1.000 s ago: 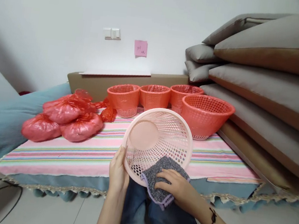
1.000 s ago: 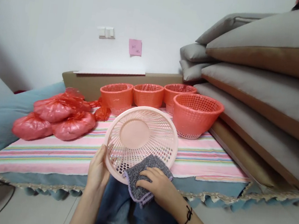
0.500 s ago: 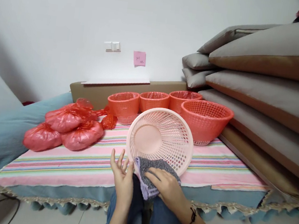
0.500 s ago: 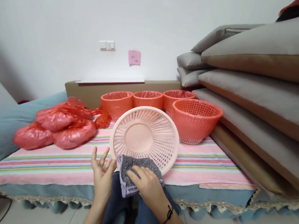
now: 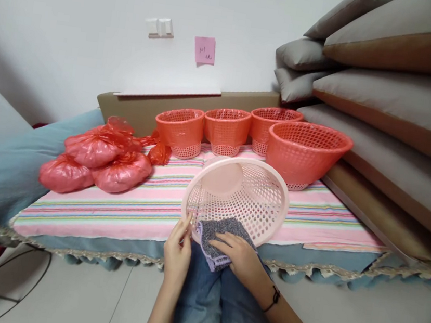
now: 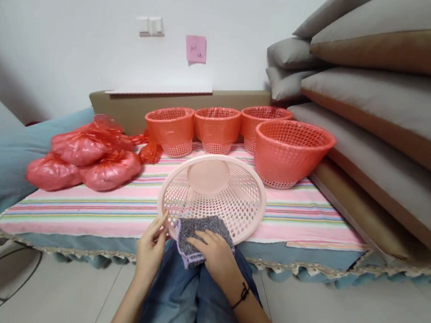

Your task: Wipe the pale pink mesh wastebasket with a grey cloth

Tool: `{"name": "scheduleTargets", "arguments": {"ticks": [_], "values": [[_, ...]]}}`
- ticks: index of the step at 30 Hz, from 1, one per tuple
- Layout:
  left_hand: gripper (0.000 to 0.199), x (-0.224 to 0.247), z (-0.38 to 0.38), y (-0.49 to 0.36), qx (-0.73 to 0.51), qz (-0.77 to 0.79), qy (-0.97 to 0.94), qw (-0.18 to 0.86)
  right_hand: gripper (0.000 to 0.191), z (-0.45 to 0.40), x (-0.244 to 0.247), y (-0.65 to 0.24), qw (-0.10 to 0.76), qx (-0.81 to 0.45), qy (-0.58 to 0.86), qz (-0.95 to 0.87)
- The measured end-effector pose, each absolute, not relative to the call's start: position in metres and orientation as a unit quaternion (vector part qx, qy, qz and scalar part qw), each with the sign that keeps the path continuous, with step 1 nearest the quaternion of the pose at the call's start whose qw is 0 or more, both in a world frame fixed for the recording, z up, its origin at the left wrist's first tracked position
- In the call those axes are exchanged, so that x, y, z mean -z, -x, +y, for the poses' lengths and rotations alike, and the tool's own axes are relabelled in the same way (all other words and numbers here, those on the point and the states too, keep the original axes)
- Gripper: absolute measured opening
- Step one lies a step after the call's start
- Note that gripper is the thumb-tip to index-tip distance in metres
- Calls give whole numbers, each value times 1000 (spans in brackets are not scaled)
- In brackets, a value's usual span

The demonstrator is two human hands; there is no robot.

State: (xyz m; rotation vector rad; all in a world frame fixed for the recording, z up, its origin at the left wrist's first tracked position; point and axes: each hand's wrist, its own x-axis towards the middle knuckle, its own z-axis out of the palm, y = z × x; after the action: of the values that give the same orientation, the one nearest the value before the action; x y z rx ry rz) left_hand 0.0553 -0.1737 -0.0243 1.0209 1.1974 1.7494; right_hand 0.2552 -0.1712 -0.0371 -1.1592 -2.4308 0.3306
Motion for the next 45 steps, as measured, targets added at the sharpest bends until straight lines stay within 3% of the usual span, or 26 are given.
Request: {"name": "scheduleTargets", "arguments": {"ticks": [4, 10, 17, 21, 24, 28, 33, 39, 45], "values": [[43, 49, -175, -44, -645, 529, -445, 326, 85, -176, 50, -253, 185, -153, 436, -867], [41, 68, -186, -28, -556, 601, -504, 276, 83, -188, 52, -244, 188, -129, 432, -873], [24, 36, -220, -42, -468, 600, -649, 22, 74, -194, 47, -259, 237, -55, 473, -847], [28, 25, -224, -62, -384, 503, -774, 28, 45, -194, 50, -262, 299, -37, 534, -790], [28, 26, -219, -69, -347, 503, -791, 33, 35, -195, 49, -257, 319, -57, 551, -769], [28, 26, -215, -61, -295, 511, -803, 83, 39, -205, 50, -260, 340, -119, 518, -776], [27, 27, -218, -43, -292, 471, -814, 176, 38, -221, 65, -285, 425, -210, 554, -684], [16, 25, -216, -49, -342, 470, -802, 137, 47, -218, 64, -285, 458, -320, 605, -567], [14, 4, -213, -60, -364, 492, -784, 101, 45, -204, 31, -280, 514, -329, 588, -530]]}}
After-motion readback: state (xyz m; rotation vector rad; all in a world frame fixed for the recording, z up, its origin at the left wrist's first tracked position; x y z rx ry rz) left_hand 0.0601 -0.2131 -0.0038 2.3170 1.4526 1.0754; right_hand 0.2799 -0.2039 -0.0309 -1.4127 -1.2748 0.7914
